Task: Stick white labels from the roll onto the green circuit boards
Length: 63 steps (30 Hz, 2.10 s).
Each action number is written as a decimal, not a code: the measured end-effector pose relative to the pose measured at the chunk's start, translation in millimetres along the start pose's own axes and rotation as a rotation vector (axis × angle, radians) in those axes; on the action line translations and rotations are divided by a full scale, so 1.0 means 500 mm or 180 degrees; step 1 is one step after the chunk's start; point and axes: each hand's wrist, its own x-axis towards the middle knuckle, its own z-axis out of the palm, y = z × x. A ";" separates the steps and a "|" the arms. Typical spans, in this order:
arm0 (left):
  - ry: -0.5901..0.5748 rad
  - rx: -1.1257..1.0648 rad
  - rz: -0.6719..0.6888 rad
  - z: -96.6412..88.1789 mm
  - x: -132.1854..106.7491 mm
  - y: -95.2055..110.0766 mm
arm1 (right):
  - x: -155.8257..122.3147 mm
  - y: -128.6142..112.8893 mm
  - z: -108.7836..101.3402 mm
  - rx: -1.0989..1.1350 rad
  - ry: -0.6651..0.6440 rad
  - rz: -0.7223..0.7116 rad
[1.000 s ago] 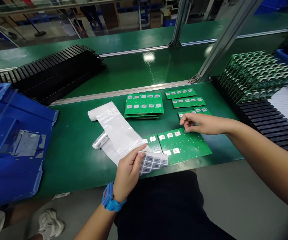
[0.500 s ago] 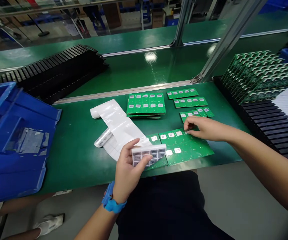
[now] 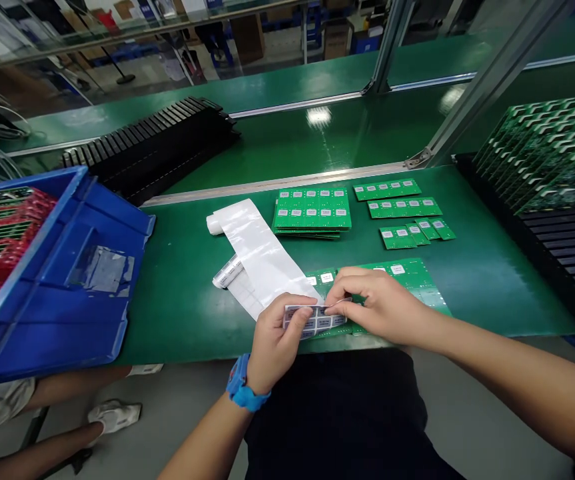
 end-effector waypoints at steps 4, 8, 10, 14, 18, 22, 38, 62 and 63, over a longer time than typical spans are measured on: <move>0.0370 0.0157 -0.0137 0.002 -0.002 -0.003 | -0.007 0.001 -0.003 0.0016 -0.0016 -0.0102; 0.0529 0.0400 -0.0133 0.006 -0.004 -0.006 | -0.014 0.003 -0.006 0.0188 -0.0079 0.0248; 0.0495 0.0566 0.0124 0.006 -0.006 -0.008 | -0.014 0.004 -0.006 0.0265 -0.0221 0.0449; 0.0318 0.0559 0.0632 0.005 -0.008 -0.010 | -0.012 0.002 -0.003 0.0394 -0.0352 0.0339; 0.0227 0.0498 0.0587 0.004 -0.006 -0.008 | -0.016 0.001 -0.004 0.0473 -0.0372 0.0122; 0.0259 0.0585 0.0602 0.005 -0.004 -0.011 | -0.021 0.003 -0.014 0.0573 -0.0465 0.0330; 0.0405 0.0923 0.0722 0.006 -0.007 -0.014 | -0.029 0.018 -0.005 -0.0101 0.0065 -0.0133; 0.0507 0.0979 0.0195 0.005 -0.007 -0.001 | -0.062 0.046 -0.046 -0.0266 0.0711 -0.1395; 0.0447 0.0949 0.0206 0.003 -0.007 -0.001 | -0.062 0.055 -0.073 -0.0289 0.0793 -0.1005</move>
